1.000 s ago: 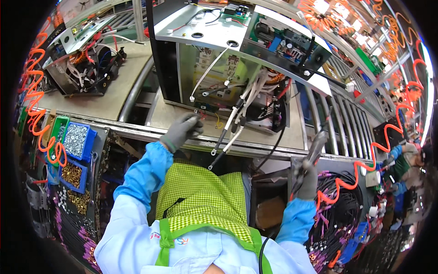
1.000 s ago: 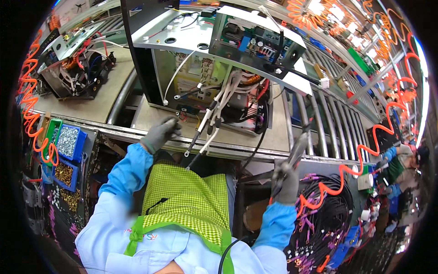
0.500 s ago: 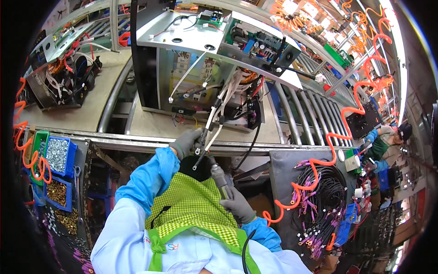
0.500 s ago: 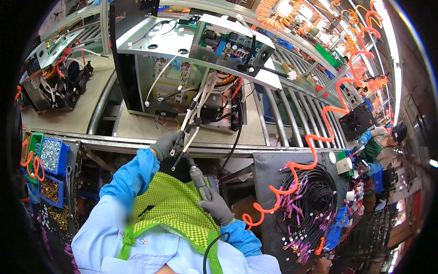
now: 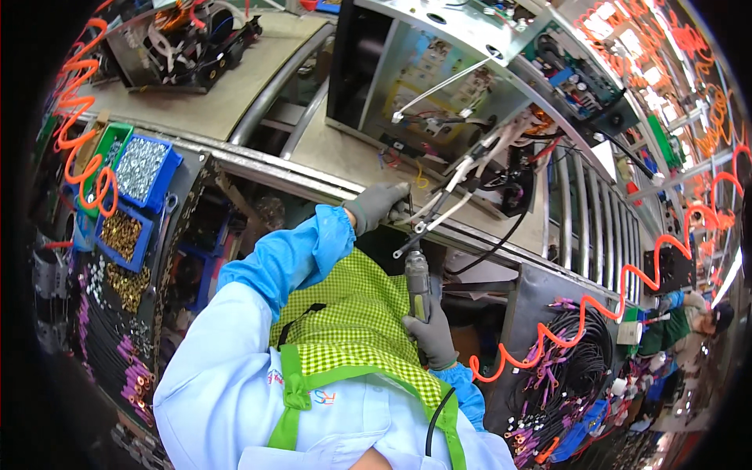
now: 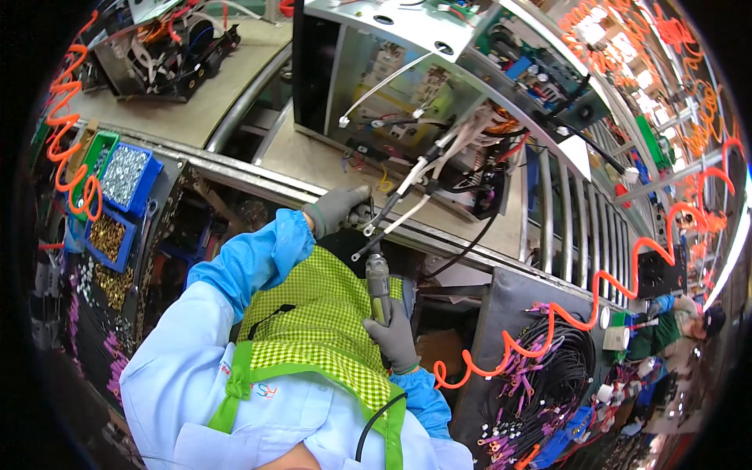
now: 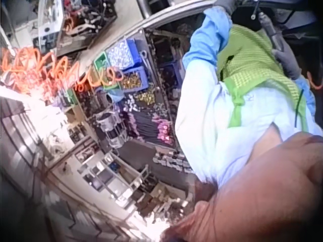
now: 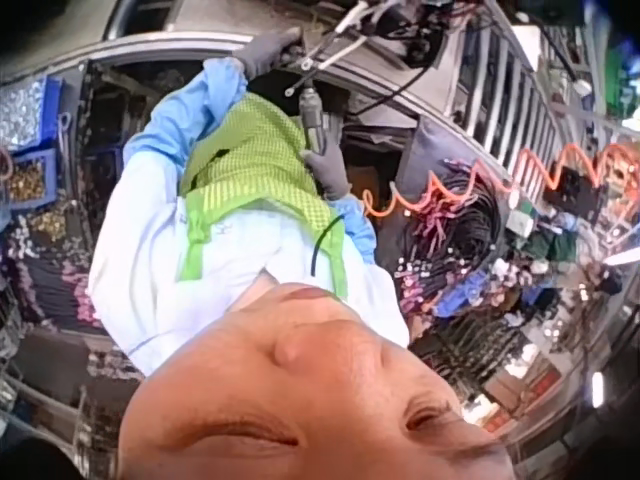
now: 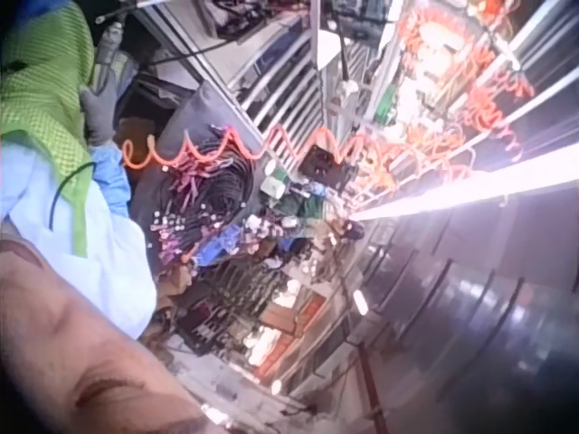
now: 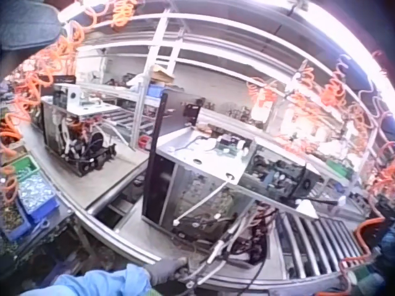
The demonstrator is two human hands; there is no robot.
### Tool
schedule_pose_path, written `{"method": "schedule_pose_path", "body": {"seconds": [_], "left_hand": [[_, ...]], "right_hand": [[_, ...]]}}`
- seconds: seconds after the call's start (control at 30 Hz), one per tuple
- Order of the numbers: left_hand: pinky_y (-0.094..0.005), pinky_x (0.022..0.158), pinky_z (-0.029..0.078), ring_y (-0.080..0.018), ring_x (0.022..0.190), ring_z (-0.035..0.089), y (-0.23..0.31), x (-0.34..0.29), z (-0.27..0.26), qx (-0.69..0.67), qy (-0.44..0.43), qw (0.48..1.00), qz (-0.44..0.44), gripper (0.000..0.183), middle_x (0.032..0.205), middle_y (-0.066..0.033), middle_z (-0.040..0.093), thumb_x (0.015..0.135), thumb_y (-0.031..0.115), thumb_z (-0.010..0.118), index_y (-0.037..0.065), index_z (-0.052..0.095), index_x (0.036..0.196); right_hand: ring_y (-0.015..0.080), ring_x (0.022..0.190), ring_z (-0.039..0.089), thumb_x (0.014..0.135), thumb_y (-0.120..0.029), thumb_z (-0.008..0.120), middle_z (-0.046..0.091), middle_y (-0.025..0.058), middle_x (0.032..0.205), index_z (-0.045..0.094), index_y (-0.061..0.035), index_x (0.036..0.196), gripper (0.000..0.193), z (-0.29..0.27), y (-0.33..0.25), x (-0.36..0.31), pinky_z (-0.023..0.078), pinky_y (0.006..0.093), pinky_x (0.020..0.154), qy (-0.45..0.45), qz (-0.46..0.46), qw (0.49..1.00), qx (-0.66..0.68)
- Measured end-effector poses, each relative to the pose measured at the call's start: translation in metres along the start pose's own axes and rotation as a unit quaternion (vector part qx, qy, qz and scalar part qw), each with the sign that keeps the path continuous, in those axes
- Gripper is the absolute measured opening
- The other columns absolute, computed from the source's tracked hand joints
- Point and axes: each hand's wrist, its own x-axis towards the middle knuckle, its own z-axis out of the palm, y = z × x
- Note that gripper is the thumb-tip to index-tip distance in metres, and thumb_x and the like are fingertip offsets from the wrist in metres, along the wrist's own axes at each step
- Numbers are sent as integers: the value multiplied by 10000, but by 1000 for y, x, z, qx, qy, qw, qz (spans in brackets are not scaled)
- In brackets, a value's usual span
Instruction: The person works on an electronic assembly, using a pneumatic tool to secure components inside a metal chassis. They handle various wires and connectors, organizing them within the unit while wearing protective gloves and an apron.
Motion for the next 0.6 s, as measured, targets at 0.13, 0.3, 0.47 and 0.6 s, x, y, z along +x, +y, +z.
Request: {"method": "schedule_pose_path", "body": {"seconds": [0.13, 0.3, 0.47, 0.6], "left_hand": [[-225, 414, 310, -75, 461, 396, 0, -8, -18, 24, 10, 1000, -10, 353, 644, 19, 509, 955, 404, 464, 89, 577, 845], [-202, 394, 285, -58, 459, 358, 5, -10, -31, 24, -27, 999, -21, 325, 648, 19, 474, 969, 354, 458, 64, 566, 868], [-176, 487, 380, -46, 567, 464, 17, -19, -45, 51, -115, 992, 2, 323, 696, 18, 520, 972, 319, 457, 39, 593, 1058], [-196, 559, 431, -67, 599, 508, 28, -2, -31, 113, -120, 981, 104, 391, 755, -7, 570, 967, 386, 460, 26, 601, 1028]], "right_hand": [[88, 600, 492, 739, -128, 687, 503, 27, 785, 492, -22, 1062, 391, 8, 11, 4, 428, 245, 493, -13, -11, 1000, -23], [92, 587, 497, 734, -120, 685, 511, 27, 775, 503, -30, 1046, 373, 15, 4, 8, 431, 249, 494, -21, -17, 999, -43], [97, 535, 479, 753, -126, 635, 494, 24, 715, 489, -35, 1020, 318, 17, 1, 9, 408, 246, 453, -45, -2, 999, 21], [108, 497, 459, 772, -140, 578, 469, 28, 686, 454, -41, 1039, 311, 19, -2, 21, 373, 231, 415, -87, 17, 990, 112]]}}
